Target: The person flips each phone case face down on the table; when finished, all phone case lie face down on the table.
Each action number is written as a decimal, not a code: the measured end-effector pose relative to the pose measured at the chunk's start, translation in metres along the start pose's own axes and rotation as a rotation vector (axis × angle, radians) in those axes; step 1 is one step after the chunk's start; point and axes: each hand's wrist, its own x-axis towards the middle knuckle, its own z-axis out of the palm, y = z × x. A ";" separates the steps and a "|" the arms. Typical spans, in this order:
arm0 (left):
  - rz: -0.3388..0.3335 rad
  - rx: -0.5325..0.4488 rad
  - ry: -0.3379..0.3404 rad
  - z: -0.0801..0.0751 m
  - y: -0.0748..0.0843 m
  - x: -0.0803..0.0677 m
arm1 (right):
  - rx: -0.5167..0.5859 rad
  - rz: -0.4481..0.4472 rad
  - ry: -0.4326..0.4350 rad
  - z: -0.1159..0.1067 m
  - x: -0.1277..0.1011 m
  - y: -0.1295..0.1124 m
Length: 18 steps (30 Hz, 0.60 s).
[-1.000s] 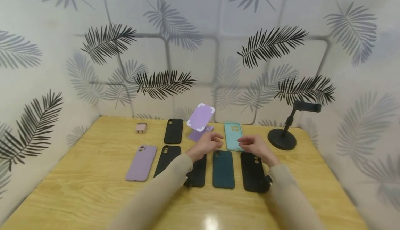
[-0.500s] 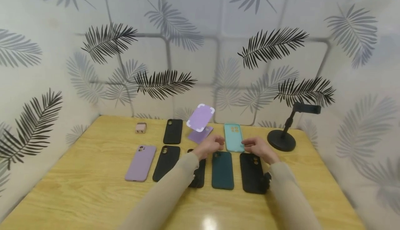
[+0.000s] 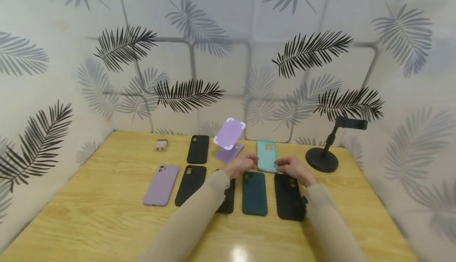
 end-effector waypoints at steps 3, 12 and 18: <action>0.007 -0.015 0.058 0.001 0.001 0.000 | 0.018 0.007 -0.004 0.001 0.000 -0.002; -0.028 -0.230 0.156 0.005 0.002 0.003 | 0.106 0.011 0.003 0.005 0.006 -0.005; -0.032 -0.253 0.186 0.008 0.005 0.004 | 0.108 0.027 0.005 0.009 0.012 -0.012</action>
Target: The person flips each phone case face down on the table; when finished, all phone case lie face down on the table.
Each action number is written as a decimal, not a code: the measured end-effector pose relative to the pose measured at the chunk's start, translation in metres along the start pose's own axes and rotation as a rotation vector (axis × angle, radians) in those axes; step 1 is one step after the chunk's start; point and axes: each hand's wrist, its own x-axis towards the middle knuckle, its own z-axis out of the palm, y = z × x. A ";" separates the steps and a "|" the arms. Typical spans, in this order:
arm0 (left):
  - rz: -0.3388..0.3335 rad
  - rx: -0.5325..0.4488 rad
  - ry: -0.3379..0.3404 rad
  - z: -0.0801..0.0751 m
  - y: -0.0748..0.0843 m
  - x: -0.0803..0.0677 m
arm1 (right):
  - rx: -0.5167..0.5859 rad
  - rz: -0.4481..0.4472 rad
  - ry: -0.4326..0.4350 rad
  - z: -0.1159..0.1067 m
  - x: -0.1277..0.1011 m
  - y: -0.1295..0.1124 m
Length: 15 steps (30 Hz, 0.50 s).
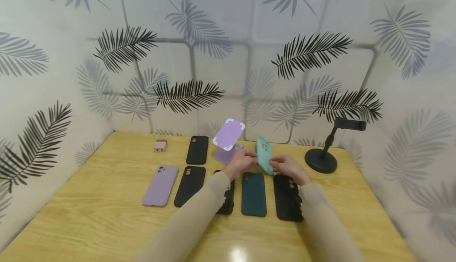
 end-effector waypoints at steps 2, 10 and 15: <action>0.009 -0.016 -0.007 0.002 0.000 -0.001 | 0.007 0.002 -0.008 0.003 0.002 -0.002; 0.047 -0.057 -0.085 0.009 0.004 -0.001 | 0.104 0.029 -0.067 0.006 0.009 -0.009; 0.051 0.002 -0.160 0.007 0.002 0.001 | 0.168 0.045 -0.057 0.004 0.010 -0.005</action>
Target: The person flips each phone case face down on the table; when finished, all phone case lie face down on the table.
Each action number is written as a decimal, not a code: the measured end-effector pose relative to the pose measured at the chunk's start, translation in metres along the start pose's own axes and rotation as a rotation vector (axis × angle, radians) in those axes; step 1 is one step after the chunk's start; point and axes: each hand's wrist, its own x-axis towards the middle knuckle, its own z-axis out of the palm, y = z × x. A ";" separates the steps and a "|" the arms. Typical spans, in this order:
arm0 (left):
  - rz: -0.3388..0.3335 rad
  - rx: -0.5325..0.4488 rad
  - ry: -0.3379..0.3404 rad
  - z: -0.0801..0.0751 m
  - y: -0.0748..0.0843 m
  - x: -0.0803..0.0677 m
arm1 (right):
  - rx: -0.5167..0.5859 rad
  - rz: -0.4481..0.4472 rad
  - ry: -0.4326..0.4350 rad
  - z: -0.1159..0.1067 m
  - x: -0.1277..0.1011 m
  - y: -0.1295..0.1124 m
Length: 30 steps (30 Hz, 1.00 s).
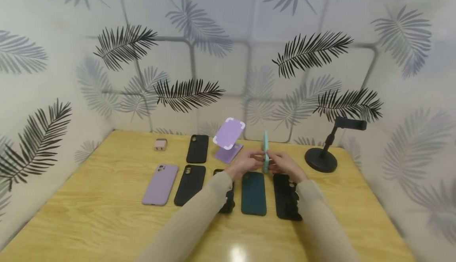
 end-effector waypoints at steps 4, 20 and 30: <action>-0.004 0.086 -0.084 -0.006 -0.002 -0.002 | 0.068 0.005 0.038 -0.003 0.000 0.005; -0.065 0.336 -0.184 -0.018 -0.006 0.000 | 0.155 -0.053 0.120 -0.010 -0.003 0.005; -0.044 0.366 -0.183 -0.022 -0.008 0.000 | 0.046 -0.050 0.157 -0.016 -0.005 0.015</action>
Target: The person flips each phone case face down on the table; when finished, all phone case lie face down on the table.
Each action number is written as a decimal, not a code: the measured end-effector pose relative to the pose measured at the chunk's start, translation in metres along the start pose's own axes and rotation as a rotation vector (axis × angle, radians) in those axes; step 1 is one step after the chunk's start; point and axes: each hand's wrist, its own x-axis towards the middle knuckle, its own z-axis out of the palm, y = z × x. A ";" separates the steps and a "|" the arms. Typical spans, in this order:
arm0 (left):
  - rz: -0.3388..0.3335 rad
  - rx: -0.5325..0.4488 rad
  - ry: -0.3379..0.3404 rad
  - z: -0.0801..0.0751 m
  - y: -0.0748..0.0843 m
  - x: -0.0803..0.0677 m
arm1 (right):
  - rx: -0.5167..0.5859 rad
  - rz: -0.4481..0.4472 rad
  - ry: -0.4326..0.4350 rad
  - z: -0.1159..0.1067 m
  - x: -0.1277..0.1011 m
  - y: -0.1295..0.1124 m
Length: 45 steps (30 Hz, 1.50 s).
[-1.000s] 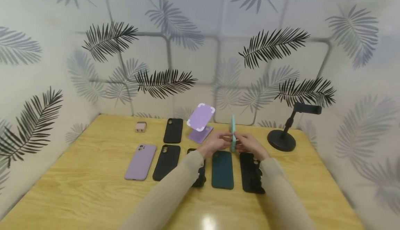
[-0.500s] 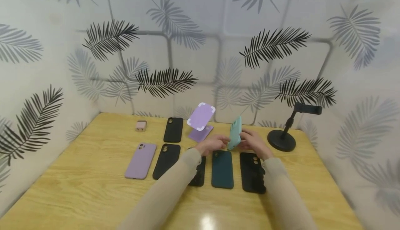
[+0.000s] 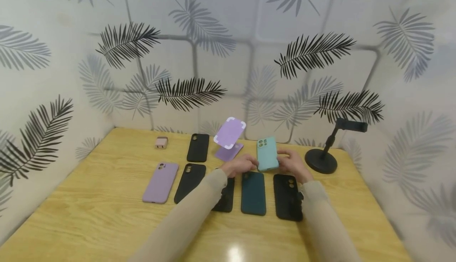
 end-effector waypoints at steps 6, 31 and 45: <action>-0.002 0.039 -0.001 -0.002 0.002 0.000 | -0.042 0.035 -0.014 0.000 0.001 0.000; 0.043 -0.112 0.098 -0.010 -0.009 -0.005 | -0.049 0.001 -0.111 -0.010 -0.013 0.006; 0.088 -0.268 0.134 0.016 0.015 -0.028 | -0.262 -0.015 -0.011 -0.026 -0.057 0.011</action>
